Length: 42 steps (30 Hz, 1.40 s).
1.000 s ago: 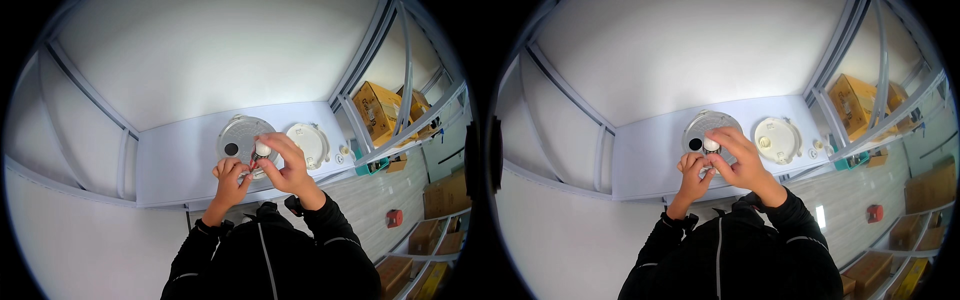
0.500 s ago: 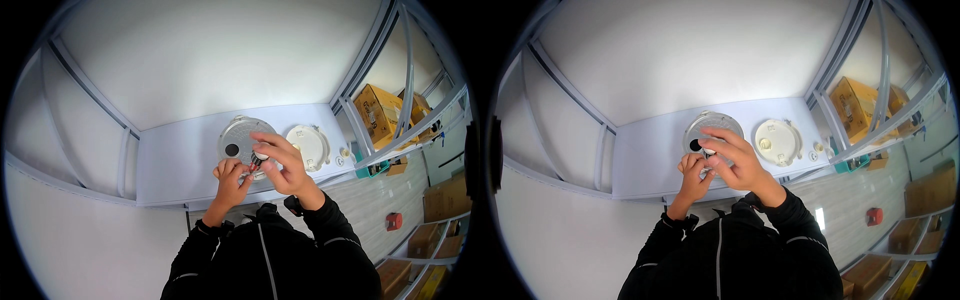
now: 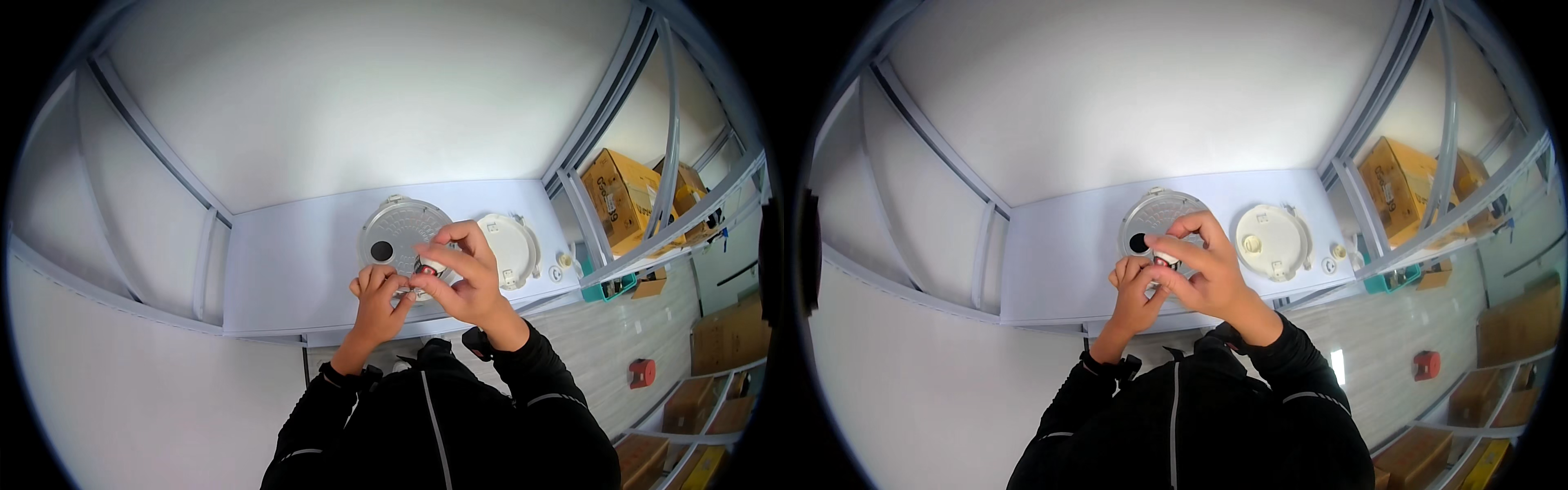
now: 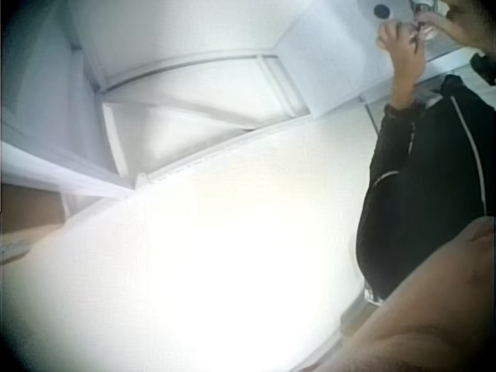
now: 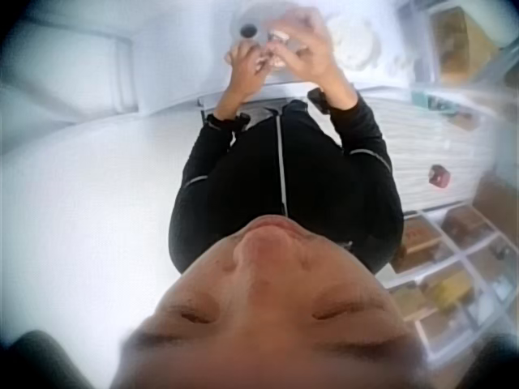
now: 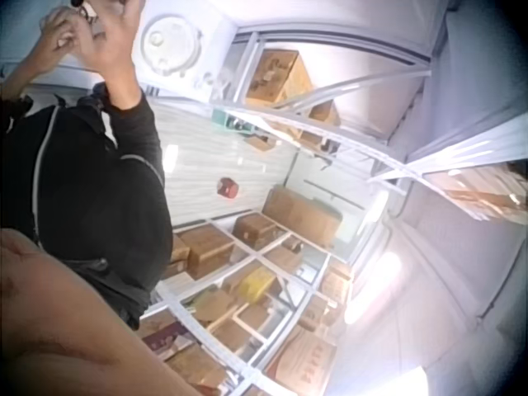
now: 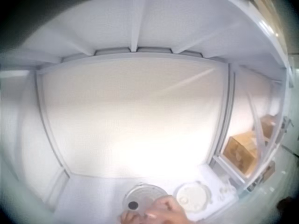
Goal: The person uses a screwdriver to tighten screws on the lid of a white cylindrical appliance, then removes the lid to inspect the interior. They continue to tighten screws on the lid and the body of the appliance, then place the lid back on.
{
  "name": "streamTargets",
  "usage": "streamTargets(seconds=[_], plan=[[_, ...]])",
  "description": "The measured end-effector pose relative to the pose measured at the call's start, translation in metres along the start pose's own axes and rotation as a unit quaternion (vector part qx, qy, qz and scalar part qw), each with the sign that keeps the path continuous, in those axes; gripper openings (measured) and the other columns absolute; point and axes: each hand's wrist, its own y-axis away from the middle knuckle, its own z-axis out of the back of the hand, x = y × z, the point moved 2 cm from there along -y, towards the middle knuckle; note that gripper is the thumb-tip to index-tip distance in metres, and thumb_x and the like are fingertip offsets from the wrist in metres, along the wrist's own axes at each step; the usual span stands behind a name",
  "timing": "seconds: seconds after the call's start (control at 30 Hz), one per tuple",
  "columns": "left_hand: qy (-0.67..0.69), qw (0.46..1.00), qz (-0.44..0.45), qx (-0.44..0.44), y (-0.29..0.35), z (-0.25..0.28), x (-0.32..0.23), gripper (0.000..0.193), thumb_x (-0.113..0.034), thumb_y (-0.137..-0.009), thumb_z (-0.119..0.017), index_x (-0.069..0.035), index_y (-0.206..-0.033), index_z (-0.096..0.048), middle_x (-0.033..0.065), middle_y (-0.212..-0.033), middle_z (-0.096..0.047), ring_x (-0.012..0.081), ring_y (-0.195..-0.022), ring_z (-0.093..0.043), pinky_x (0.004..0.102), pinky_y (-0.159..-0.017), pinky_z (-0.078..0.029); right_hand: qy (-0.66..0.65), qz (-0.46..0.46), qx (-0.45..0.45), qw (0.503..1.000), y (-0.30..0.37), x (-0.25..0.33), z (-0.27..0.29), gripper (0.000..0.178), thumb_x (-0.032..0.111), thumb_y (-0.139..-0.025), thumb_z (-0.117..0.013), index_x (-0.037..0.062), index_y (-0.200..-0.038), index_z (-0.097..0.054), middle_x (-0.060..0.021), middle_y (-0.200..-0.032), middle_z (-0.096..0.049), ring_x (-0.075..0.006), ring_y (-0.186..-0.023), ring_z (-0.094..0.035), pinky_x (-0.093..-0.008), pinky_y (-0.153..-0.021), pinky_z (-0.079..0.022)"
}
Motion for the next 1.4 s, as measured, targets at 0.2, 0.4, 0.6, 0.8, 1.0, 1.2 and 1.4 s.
streamTargets(seconds=[0.2, 0.4, 0.6, 0.8, 1.0, 1.2, 1.4], plan=[[-0.002, 1.0, 0.005, 0.0, 0.001, 0.002, -0.002, 0.022, -0.026, -0.086, -0.078, -0.014, -0.104, -0.072, 0.0025, -0.114, -0.057, 0.0262, -0.119, -0.046, 0.0453, -0.097, -0.026, -0.086, -0.027, -0.024, 0.996, -0.008, 0.002, 0.0, 0.038, 0.007, -0.089, -0.079, 0.0, -0.126, -0.073, -0.0195, -0.127, -0.064, -0.0303, -0.107, -0.065, -0.0385, -0.09, -0.055], [-0.001, 1.0, 0.007, 0.007, -0.001, 0.002, -0.004, 0.022, -0.025, -0.085, -0.079, -0.014, -0.102, -0.072, 0.0021, -0.114, -0.057, 0.0253, -0.119, -0.046, 0.0448, -0.097, -0.026, -0.036, -0.06, -0.023, 0.997, -0.001, -0.001, 0.001, 0.037, 0.007, -0.088, -0.076, 0.001, -0.124, -0.074, -0.0206, -0.128, -0.065, -0.0325, -0.112, -0.065, -0.04, -0.093, -0.054], [-0.001, 1.0, -0.004, -0.006, -0.001, 0.004, -0.005, 0.022, -0.024, -0.084, -0.079, -0.014, -0.102, -0.072, 0.0022, -0.112, -0.057, 0.0248, -0.117, -0.047, 0.0442, -0.095, -0.026, 0.017, 0.018, -0.017, 1.0, -0.015, 0.006, 0.006, 0.04, 0.008, -0.084, -0.078, 0.0013, -0.124, -0.074, -0.0183, -0.121, -0.067, -0.0334, -0.108, -0.066, -0.0414, -0.095, -0.053], [0.002, 1.0, -0.005, -0.005, -0.002, 0.002, -0.004, 0.022, -0.023, -0.084, -0.079, -0.013, -0.102, -0.071, 0.0024, -0.112, -0.058, 0.025, -0.116, -0.047, 0.044, -0.095, -0.026, -0.104, -0.066, -0.031, 0.992, -0.005, 0.0, 0.0, 0.04, 0.013, -0.087, -0.078, 0.0017, -0.125, -0.074, -0.0178, -0.129, -0.064, -0.036, -0.112, -0.063, -0.0438, -0.099, -0.051], [-0.003, 1.0, -0.005, -0.007, -0.002, 0.002, -0.002, 0.022, -0.023, -0.083, -0.079, -0.014, -0.102, -0.071, 0.0024, -0.112, -0.058, 0.0251, -0.115, -0.047, 0.044, -0.095, -0.026, 0.04, 0.003, 0.026, 0.999, -0.006, 0.002, 0.004, 0.043, 0.008, -0.09, -0.072, -0.0025, -0.131, -0.068, -0.0251, -0.132, -0.065, -0.0383, -0.116, -0.065, -0.0451, -0.102, -0.051], [-0.005, 1.0, -0.01, -0.01, -0.002, 0.001, -0.002, 0.023, -0.024, -0.084, -0.079, -0.014, -0.102, -0.071, 0.0022, -0.112, -0.058, 0.0249, -0.116, -0.047, 0.0442, -0.095, -0.026, -0.073, -0.036, 0.017, 0.997, -0.009, -0.002, -0.001, 0.042, 0.008, -0.088, -0.075, 0.0017, -0.129, -0.071, -0.0219, -0.134, -0.064, -0.0346, -0.113, -0.064, -0.041, -0.096, -0.053], [-0.007, 1.0, -0.008, -0.006, -0.003, 0.003, -0.004, 0.023, -0.025, -0.084, -0.079, -0.014, -0.102, -0.072, 0.0028, -0.113, -0.059, 0.0253, -0.118, -0.048, 0.0445, -0.095, -0.026, 0.032, 0.015, 0.022, 0.999, -0.009, 0.002, 0.003, 0.043, 0.005, -0.089, -0.069, -0.0011, -0.132, -0.068, -0.0271, -0.133, -0.064, -0.0371, -0.111, -0.067, -0.0425, -0.095, -0.055]])
